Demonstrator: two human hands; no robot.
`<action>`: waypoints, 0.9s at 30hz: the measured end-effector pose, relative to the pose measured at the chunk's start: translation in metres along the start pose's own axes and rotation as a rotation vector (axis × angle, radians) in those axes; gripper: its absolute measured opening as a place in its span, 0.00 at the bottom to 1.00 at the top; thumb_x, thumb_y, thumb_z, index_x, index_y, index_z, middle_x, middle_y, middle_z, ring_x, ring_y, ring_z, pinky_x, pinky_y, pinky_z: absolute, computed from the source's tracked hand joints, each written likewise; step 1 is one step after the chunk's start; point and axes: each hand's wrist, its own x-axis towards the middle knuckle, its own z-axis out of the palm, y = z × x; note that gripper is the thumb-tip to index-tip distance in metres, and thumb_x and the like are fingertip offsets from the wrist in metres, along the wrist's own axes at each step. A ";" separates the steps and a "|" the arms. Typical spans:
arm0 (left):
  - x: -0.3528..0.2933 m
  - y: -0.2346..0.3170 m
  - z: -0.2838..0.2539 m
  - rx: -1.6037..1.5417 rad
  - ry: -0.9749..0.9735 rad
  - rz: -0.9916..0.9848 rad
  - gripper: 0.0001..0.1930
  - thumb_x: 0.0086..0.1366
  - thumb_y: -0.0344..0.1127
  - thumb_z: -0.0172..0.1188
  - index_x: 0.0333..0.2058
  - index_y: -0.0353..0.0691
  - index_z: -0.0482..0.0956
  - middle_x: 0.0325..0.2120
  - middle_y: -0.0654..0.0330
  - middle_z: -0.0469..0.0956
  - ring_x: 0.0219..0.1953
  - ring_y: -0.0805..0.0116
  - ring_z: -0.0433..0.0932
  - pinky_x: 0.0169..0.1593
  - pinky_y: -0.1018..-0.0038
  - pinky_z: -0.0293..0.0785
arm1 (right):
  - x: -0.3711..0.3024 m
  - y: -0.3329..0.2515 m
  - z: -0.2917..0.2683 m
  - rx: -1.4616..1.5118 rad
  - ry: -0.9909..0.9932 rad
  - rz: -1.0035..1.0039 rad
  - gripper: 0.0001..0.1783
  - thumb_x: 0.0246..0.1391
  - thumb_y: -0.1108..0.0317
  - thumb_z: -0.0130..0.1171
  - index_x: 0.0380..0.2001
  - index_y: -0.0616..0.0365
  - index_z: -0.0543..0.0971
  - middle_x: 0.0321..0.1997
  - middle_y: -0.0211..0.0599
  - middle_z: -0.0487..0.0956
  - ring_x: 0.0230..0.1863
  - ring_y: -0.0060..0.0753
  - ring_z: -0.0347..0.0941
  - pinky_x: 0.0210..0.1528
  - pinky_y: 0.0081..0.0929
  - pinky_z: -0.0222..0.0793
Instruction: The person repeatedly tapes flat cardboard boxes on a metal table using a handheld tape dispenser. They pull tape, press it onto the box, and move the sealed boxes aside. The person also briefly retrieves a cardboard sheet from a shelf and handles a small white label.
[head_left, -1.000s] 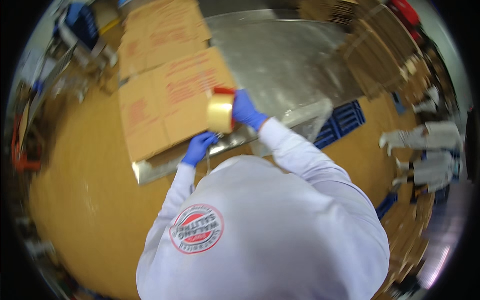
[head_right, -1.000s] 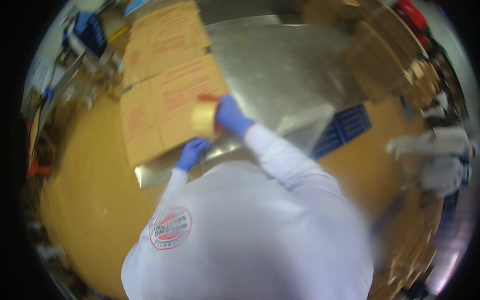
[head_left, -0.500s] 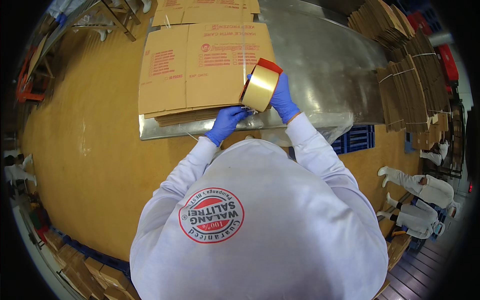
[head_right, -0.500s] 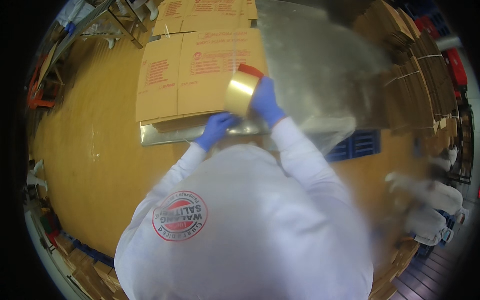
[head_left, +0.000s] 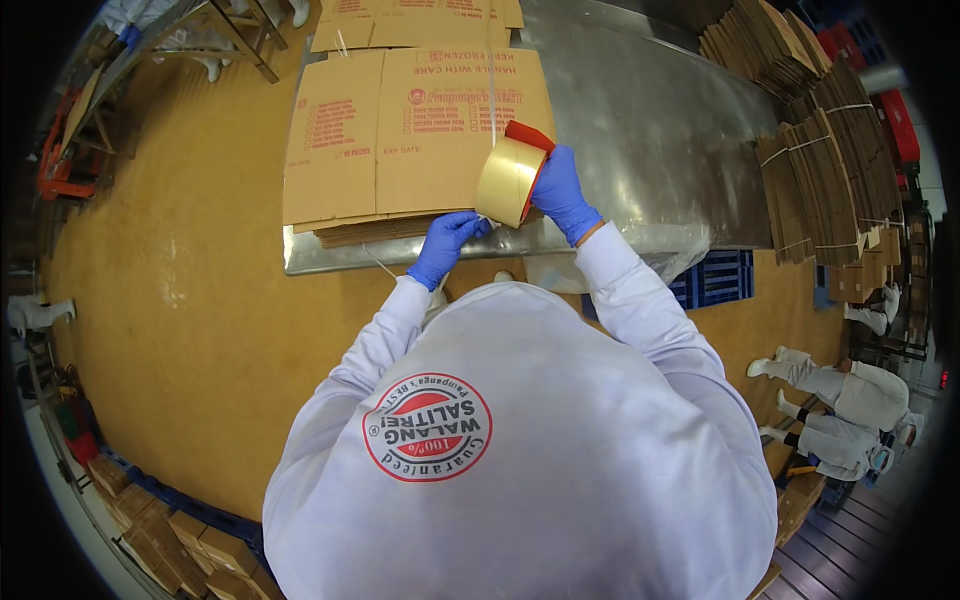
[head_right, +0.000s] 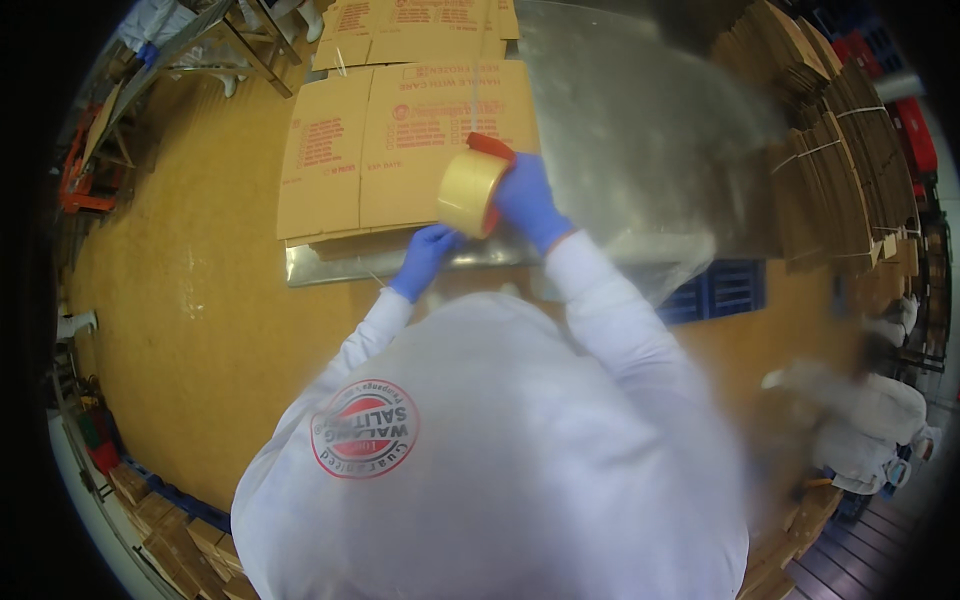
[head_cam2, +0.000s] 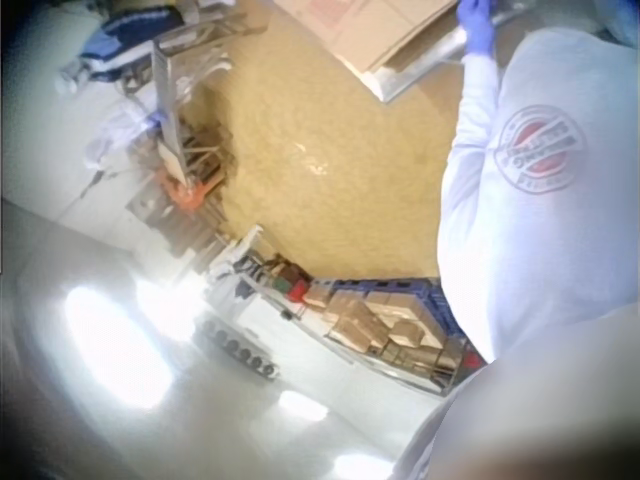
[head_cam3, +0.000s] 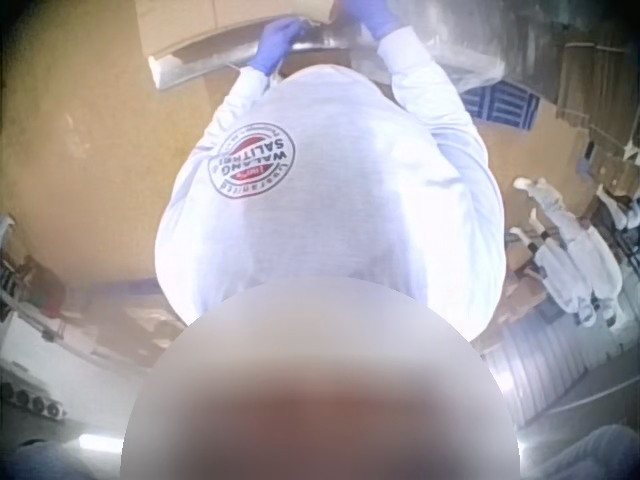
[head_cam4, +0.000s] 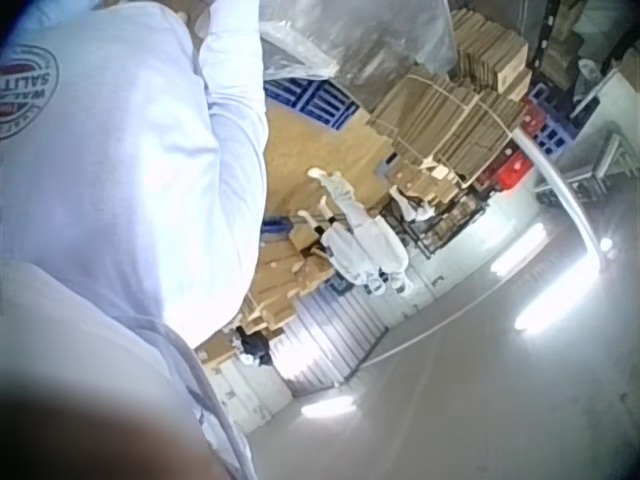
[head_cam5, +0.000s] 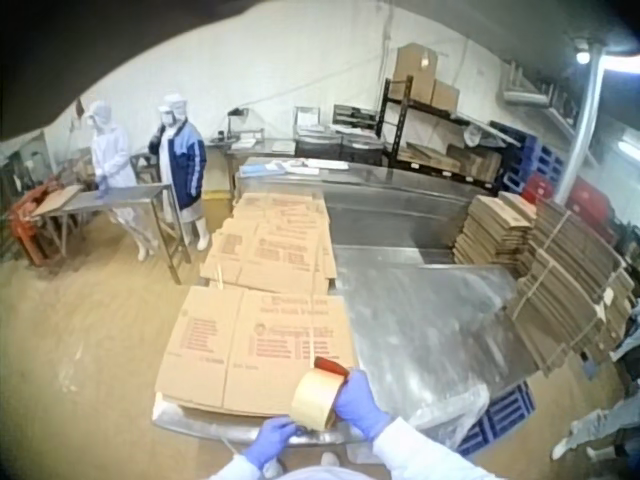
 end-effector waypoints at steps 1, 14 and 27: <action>-0.001 0.003 -0.002 0.010 -0.017 -0.021 0.10 0.68 0.31 0.54 0.38 0.30 0.80 0.31 0.60 0.80 0.35 0.73 0.75 0.44 0.75 0.72 | 0.001 0.002 0.001 0.021 -0.003 -0.023 0.21 0.51 0.75 0.53 0.50 0.59 0.79 0.42 0.44 0.83 0.44 0.31 0.79 0.46 0.26 0.72; 0.003 -0.003 -0.018 0.020 -0.161 -0.075 0.11 0.67 0.35 0.56 0.40 0.33 0.81 0.35 0.61 0.81 0.38 0.74 0.77 0.46 0.76 0.72 | 0.006 -0.031 -0.007 -0.259 -0.035 -0.036 0.21 0.45 0.77 0.48 0.43 0.60 0.82 0.27 0.54 0.81 0.30 0.42 0.80 0.36 0.32 0.74; 0.003 -0.003 -0.022 0.011 -0.178 -0.061 0.13 0.67 0.35 0.55 0.42 0.32 0.80 0.35 0.61 0.80 0.38 0.74 0.76 0.46 0.75 0.72 | 0.030 0.016 -0.005 -0.241 0.067 -0.012 0.10 0.46 0.70 0.56 0.30 0.65 0.81 0.25 0.53 0.80 0.30 0.48 0.81 0.33 0.38 0.74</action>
